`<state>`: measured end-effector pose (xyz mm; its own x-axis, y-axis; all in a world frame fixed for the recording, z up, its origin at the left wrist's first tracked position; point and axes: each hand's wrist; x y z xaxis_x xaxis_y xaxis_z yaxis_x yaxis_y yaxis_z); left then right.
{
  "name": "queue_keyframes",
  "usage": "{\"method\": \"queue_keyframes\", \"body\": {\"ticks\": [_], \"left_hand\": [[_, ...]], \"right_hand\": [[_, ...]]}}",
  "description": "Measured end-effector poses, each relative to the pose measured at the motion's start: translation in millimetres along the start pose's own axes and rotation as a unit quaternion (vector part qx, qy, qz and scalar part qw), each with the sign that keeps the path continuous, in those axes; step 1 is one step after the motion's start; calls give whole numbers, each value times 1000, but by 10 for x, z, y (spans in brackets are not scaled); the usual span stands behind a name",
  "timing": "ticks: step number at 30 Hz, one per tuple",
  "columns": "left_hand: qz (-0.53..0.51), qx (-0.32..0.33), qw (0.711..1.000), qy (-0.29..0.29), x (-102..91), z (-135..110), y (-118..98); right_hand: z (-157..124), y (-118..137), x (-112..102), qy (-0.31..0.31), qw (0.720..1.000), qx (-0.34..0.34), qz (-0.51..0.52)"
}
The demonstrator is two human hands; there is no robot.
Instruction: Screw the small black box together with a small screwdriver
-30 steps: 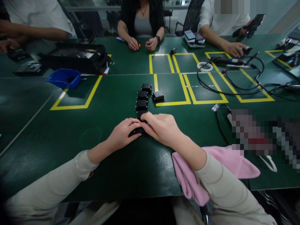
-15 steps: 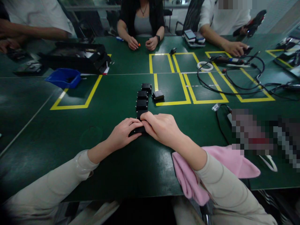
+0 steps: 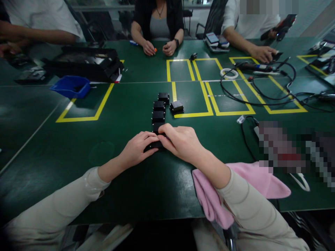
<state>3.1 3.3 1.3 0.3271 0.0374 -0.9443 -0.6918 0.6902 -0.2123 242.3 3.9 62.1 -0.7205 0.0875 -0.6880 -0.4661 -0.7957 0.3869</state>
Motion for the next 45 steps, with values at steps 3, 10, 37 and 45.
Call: {"method": "queue_keyframes", "body": {"ticks": [3, 10, 37, 45], "left_hand": [[1, 1, 1000, 1, 4, 2, -1], [-2, 2, 1000, -1, 2, 3, -1], [-4, -6, 1000, 6, 3, 2, 1], [3, -1, 1000, 6, 15, -2, 12]], "right_hand": [[3, 6, -1, -1, 1000, -2, -3], [13, 21, -16, 7, 1000, 11, 3], [2, 12, -14, 23, 1000, 12, -8], [5, 19, 3, 3, 1000, 1, -28]]}}
Point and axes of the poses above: each hand's wrist, its own z-axis towards the middle knuckle, its own x-axis out of the palm, y = z × x, and after that the axes turned 9 degrees about z, right-handed
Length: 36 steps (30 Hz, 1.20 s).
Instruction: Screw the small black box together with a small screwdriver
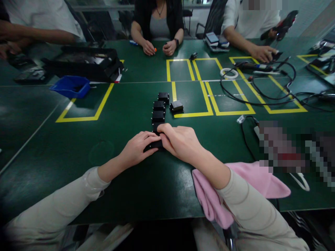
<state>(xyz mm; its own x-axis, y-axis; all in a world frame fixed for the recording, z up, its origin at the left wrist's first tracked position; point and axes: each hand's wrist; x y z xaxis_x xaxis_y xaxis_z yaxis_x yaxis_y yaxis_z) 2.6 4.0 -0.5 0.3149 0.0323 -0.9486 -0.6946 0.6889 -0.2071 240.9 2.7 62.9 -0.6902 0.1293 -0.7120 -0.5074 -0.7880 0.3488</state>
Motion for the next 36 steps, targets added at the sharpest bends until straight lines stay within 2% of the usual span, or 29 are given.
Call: {"method": "queue_keyframes", "body": {"ticks": [7, 15, 36], "left_hand": [[1, -1, 1000, 1, -8, 5, -6], [1, 2, 1000, -1, -3, 1, -9], [-5, 4, 1000, -6, 10, 5, -3]], "right_hand": [[-6, -11, -13, 22, 1000, -1, 8], [9, 5, -10, 1, 1000, -14, -10], [16, 14, -14, -9, 1000, -25, -11]]}}
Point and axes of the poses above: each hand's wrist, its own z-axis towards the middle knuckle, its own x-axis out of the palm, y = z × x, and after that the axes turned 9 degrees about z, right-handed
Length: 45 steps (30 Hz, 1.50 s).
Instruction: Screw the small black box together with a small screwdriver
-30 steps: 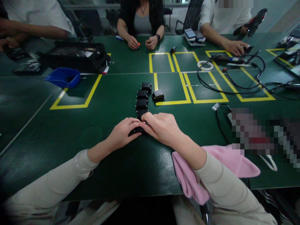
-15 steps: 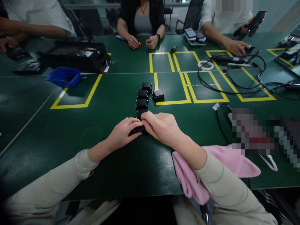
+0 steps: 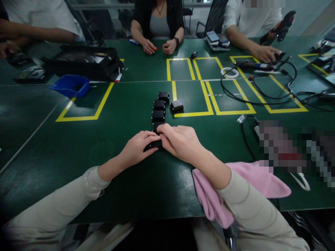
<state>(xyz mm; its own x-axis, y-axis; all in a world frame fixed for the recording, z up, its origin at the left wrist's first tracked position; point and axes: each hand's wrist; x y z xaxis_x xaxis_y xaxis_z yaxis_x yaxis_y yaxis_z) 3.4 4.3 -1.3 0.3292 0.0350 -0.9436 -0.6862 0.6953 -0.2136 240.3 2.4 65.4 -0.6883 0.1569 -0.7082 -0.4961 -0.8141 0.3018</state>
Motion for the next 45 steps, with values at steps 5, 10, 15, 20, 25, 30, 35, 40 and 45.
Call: {"method": "queue_keyframes", "body": {"ticks": [5, 10, 15, 20, 25, 30, 35, 40, 45], "left_hand": [[2, -1, 1000, 1, -16, 2, -8], [8, 2, 1000, -2, -17, 3, -9], [6, 1, 1000, -1, -18, 5, -7], [3, 4, 1000, -3, -17, 2, -5], [6, 3, 1000, -1, -8, 0, -1], [0, 6, 1000, -4, -9, 5, 1], [1, 1, 1000, -2, -21, 6, -8], [5, 3, 1000, -2, -28, 10, -17], [3, -1, 1000, 3, -21, 4, -10]], "right_hand": [[-3, -1, -9, 18, 1000, 4, -1], [1, 2, -11, 11, 1000, 1, 5], [4, 5, -13, 15, 1000, 1, 5], [-4, -1, -1, 1, 1000, 19, 13], [-12, -9, 1, 18, 999, 23, 11], [-5, 3, 11, 1, 1000, 21, 11], [-8, -8, 6, 4, 1000, 9, 15], [-24, -18, 25, 4, 1000, 18, 11], [-26, -21, 25, 13, 1000, 27, 9]]}}
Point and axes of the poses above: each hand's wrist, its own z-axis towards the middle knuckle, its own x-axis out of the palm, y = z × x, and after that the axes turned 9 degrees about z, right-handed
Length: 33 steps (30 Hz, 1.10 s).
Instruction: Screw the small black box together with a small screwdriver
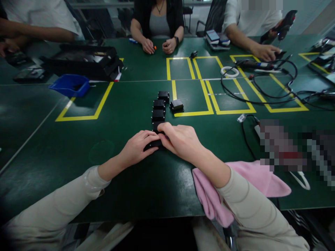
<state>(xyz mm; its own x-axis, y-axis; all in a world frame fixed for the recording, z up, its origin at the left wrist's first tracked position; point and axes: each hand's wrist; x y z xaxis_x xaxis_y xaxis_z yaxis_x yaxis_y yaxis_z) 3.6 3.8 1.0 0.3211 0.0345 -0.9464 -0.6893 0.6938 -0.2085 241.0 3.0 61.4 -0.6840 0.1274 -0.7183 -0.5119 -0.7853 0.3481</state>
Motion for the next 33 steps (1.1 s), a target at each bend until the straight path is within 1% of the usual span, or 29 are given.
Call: {"method": "queue_keyframes", "body": {"ticks": [6, 10, 16, 20, 23, 25, 29, 33], "left_hand": [[1, 1, 1000, 1, -3, -2, 4], [-1, 2, 1000, 0, 0, 5, 2], [3, 3, 1000, -1, 8, 1, 9], [2, 1, 1000, 0, 11, -2, 8], [2, 2, 1000, -3, 6, -1, 4], [3, 2, 1000, -4, 1, 1, 2], [1, 1, 1000, -3, 0, 1, 3], [-1, 3, 1000, -5, 4, -2, 3]], "right_hand": [[12, 8, -24, -2, 1000, -20, 3], [20, 18, -21, -4, 1000, -8, 13], [9, 13, -33, 16, 1000, -7, 14], [11, 19, -30, 11, 1000, 6, 9], [14, 21, -31, 2, 1000, -5, 14], [11, 18, -32, 9, 1000, -8, 15], [3, 9, -27, 28, 999, 13, 17], [14, 16, -24, 15, 1000, 11, 3]]}}
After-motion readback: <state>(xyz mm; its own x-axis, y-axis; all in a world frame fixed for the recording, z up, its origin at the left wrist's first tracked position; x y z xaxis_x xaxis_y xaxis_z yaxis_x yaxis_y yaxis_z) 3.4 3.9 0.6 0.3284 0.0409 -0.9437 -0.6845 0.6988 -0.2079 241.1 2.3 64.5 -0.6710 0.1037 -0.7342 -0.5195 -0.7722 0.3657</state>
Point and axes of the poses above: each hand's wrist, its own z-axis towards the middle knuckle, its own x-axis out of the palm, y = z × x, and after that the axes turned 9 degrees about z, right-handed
